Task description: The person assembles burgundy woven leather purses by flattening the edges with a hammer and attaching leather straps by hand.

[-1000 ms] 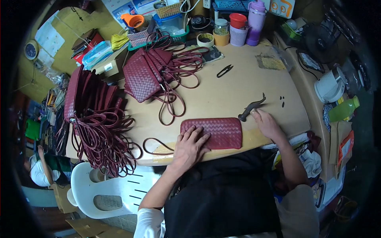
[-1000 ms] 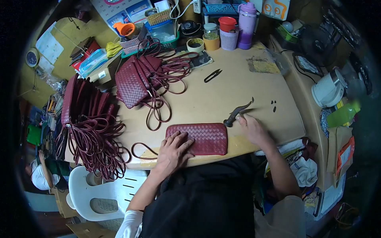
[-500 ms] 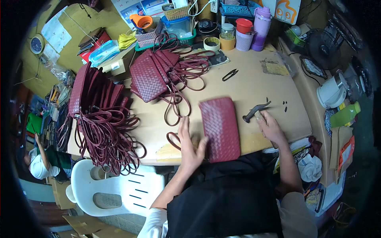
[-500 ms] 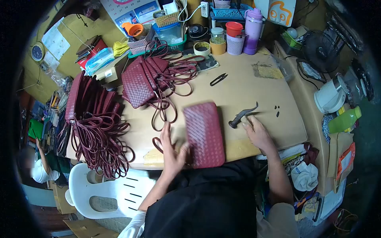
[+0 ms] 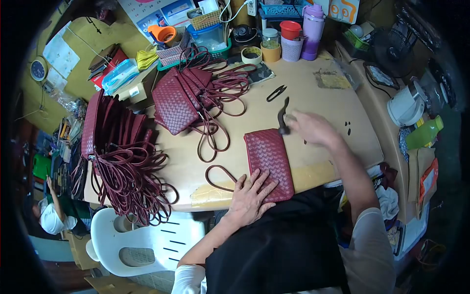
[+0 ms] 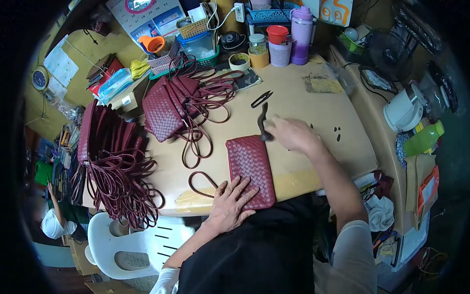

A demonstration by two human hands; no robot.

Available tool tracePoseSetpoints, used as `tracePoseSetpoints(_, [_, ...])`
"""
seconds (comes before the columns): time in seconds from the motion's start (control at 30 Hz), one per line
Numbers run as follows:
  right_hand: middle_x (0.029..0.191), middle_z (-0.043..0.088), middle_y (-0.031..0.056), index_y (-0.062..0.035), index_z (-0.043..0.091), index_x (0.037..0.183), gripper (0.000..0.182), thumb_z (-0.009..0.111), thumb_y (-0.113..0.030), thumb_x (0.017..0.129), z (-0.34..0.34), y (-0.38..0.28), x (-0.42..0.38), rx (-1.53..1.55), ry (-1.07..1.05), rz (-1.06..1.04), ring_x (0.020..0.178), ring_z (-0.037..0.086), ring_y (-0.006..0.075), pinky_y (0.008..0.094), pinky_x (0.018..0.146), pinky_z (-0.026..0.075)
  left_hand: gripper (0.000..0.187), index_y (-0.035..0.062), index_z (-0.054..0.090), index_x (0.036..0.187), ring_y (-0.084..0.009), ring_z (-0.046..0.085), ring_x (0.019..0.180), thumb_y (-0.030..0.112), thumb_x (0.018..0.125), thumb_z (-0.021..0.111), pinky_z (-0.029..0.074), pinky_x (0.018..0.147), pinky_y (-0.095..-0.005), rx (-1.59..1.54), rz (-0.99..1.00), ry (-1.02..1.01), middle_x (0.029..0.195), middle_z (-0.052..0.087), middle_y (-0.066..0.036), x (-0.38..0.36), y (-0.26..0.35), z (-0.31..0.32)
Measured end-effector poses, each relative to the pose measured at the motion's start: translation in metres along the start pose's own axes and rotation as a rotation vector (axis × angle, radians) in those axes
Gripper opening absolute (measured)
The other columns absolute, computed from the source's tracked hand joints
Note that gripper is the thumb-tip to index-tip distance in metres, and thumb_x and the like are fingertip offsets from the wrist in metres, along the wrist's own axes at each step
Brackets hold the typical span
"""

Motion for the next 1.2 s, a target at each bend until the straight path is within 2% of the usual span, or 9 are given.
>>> tracePoseSetpoints(0.53, [0.106, 0.059, 0.0319, -0.0006, 0.047, 0.110, 0.034, 0.040, -0.033, 0.100, 0.011, 0.005, 0.016, -0.020, -0.101, 0.015, 0.098, 0.057, 0.0474, 0.0525, 0.083, 0.044, 0.061, 0.0162, 0.046, 0.140, -0.0341, 0.034, 0.137, 0.047, 0.088, 0.057, 0.024, 0.110, -0.0529, -0.017, -0.088, 0.056, 0.146, 0.040, -0.013, 0.027, -0.013, 0.002])
tracePoseSetpoints(0.6, [0.101, 0.062, 0.0294, 0.0003, 0.048, 0.112, 0.036, 0.044, -0.033, 0.099, -0.005, 0.006, -0.003, 0.229, 0.183, 0.139, 0.094, 0.061, 0.0449, 0.0507, 0.078, 0.047, 0.061, 0.0155, 0.046, 0.139, -0.0345, 0.034, 0.137, 0.047, 0.089, 0.057, 0.024, 0.110, -0.0527, 0.014, -0.152, 0.128, 0.145, 0.040, -0.015, 0.035, -0.017, 0.001])
tracePoseSetpoints(0.67, [0.100, 0.061, 0.0301, 0.0015, 0.048, 0.111, 0.037, 0.045, -0.033, 0.099, 0.007, 0.018, -0.015, 0.288, 0.369, -0.017, 0.094, 0.059, 0.0463, 0.0512, 0.079, 0.046, 0.062, 0.0151, 0.046, 0.140, -0.0348, 0.033, 0.137, 0.048, 0.088, 0.058, 0.024, 0.111, -0.0524, 0.017, -0.160, 0.111, 0.146, 0.039, -0.016, 0.038, -0.017, 0.001])
tracePoseSetpoints(0.73, [0.099, 0.060, 0.0313, 0.0022, 0.048, 0.111, 0.036, 0.045, -0.032, 0.099, 0.032, 0.023, -0.026, 0.014, -0.104, 0.006, 0.095, 0.058, 0.0476, 0.0514, 0.080, 0.045, 0.064, 0.0153, 0.046, 0.140, -0.0347, 0.033, 0.137, 0.049, 0.087, 0.059, 0.023, 0.111, -0.0523, 0.025, -0.165, 0.124, 0.146, 0.039, -0.015, 0.038, -0.016, 0.001])
tracePoseSetpoints(0.87, [0.098, 0.060, 0.0315, 0.0019, 0.048, 0.110, 0.034, 0.047, -0.029, 0.098, 0.002, 0.006, -0.070, 0.106, 0.016, -0.068, 0.096, 0.057, 0.0487, 0.0524, 0.081, 0.044, 0.066, 0.0158, 0.046, 0.140, -0.0346, 0.033, 0.137, 0.050, 0.086, 0.060, 0.023, 0.111, -0.0526, 0.025, -0.160, 0.132, 0.146, 0.039, -0.015, 0.038, -0.017, 0.001])
tracePoseSetpoints(0.93, [0.098, 0.061, 0.0300, 0.0017, 0.049, 0.107, 0.033, 0.047, -0.030, 0.098, 0.019, 0.013, -0.098, 0.145, -0.082, 0.139, 0.098, 0.056, 0.0482, 0.0531, 0.083, 0.043, 0.067, 0.0160, 0.046, 0.140, -0.0345, 0.033, 0.137, 0.050, 0.085, 0.061, 0.024, 0.110, -0.0530, 0.015, -0.169, 0.120, 0.146, 0.039, -0.015, 0.037, -0.017, 0.002])
tracePoseSetpoints(1.07, [0.090, 0.063, 0.0272, 0.0007, 0.052, 0.104, 0.033, 0.047, -0.032, 0.098, 0.003, 0.007, -0.129, 0.031, -0.239, 0.093, 0.093, 0.059, 0.0464, 0.0525, 0.084, 0.044, 0.067, 0.0162, 0.045, 0.141, -0.0340, 0.033, 0.137, 0.048, 0.084, 0.062, 0.023, 0.110, -0.0527, 0.019, -0.160, 0.116, 0.146, 0.039, -0.015, 0.039, -0.016, 0.002])
tracePoseSetpoints(1.13, [0.089, 0.064, 0.0266, 0.0001, 0.053, 0.106, 0.034, 0.048, -0.032, 0.098, 0.014, 0.008, -0.142, 0.044, -0.060, 0.067, 0.092, 0.060, 0.0461, 0.0521, 0.084, 0.045, 0.068, 0.0162, 0.045, 0.141, -0.0339, 0.033, 0.137, 0.049, 0.084, 0.063, 0.024, 0.110, -0.0525, 0.028, -0.161, 0.117, 0.146, 0.039, -0.015, 0.039, -0.017, 0.002])
tracePoseSetpoints(1.2, [0.091, 0.064, 0.0267, -0.0016, 0.053, 0.109, 0.034, 0.048, -0.033, 0.098, 0.049, 0.010, -0.145, -0.049, -0.218, -0.008, 0.092, 0.061, 0.0467, 0.0530, 0.083, 0.046, 0.064, 0.0156, 0.048, 0.139, -0.0344, 0.034, 0.137, 0.047, 0.085, 0.062, 0.025, 0.110, -0.0525, 0.018, -0.157, 0.142, 0.145, 0.041, -0.015, 0.036, -0.015, 0.000])
Point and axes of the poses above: each hand's wrist, its own x-axis towards the middle knuckle, its own z-axis out of the palm, y = z × x, the point moved 6 cm from there along x, towards the middle knuckle
